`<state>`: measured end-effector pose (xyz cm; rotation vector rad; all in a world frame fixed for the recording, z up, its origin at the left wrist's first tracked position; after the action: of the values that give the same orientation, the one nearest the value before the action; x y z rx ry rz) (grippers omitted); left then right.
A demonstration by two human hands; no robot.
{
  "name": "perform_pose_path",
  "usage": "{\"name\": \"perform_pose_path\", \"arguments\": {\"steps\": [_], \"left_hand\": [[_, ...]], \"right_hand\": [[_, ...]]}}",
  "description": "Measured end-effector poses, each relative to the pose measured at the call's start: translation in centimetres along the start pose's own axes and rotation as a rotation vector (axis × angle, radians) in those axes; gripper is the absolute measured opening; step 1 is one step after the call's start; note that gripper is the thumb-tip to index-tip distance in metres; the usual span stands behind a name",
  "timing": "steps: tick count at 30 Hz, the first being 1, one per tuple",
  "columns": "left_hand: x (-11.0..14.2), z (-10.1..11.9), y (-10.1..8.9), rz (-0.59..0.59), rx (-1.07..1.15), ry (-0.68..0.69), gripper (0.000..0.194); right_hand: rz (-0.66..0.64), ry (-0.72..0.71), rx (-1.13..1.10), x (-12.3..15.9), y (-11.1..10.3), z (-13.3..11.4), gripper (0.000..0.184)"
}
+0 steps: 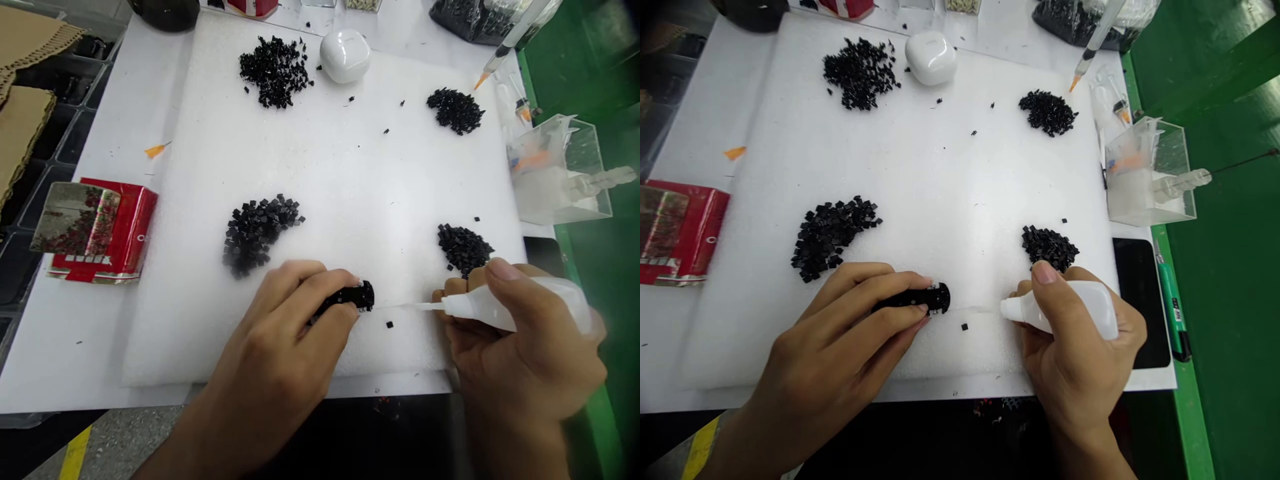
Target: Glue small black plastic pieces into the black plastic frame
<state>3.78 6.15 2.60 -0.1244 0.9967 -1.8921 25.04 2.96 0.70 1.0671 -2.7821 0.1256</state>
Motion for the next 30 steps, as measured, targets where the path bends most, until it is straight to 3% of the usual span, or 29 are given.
{"name": "perform_pose_path", "arguments": {"steps": [12,21,26,30], "left_hand": [[-0.16,0.51,-0.20,-0.001,0.073,-0.027,0.018],[-0.25,0.60,-0.24,0.001,0.073,-0.030,0.017],[-0.26,0.43,-0.35,0.016,0.131,-0.080,0.019],[-0.19,0.46,-0.32,0.012,0.097,-0.067,0.019]], "right_hand": [[0.011,-0.005,0.057,0.11,-0.15,-0.11,0.026],[-0.077,-0.115,0.138,0.18,0.02,-0.22,0.041],[-0.077,-0.073,0.157,0.18,0.10,0.18,0.037],[0.025,-0.021,0.108,0.08,-0.32,0.14,0.031]]}}
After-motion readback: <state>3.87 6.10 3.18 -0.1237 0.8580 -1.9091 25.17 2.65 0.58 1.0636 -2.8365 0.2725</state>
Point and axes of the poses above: each hand's wrist, its own x-axis away from the middle knuckle, its own y-axis out of the palm, z = x × y, the point moved 6 cm from there along -x, towards the middle knuckle, and after that the axes turned 1 degree about z, right-handed, at the moved point
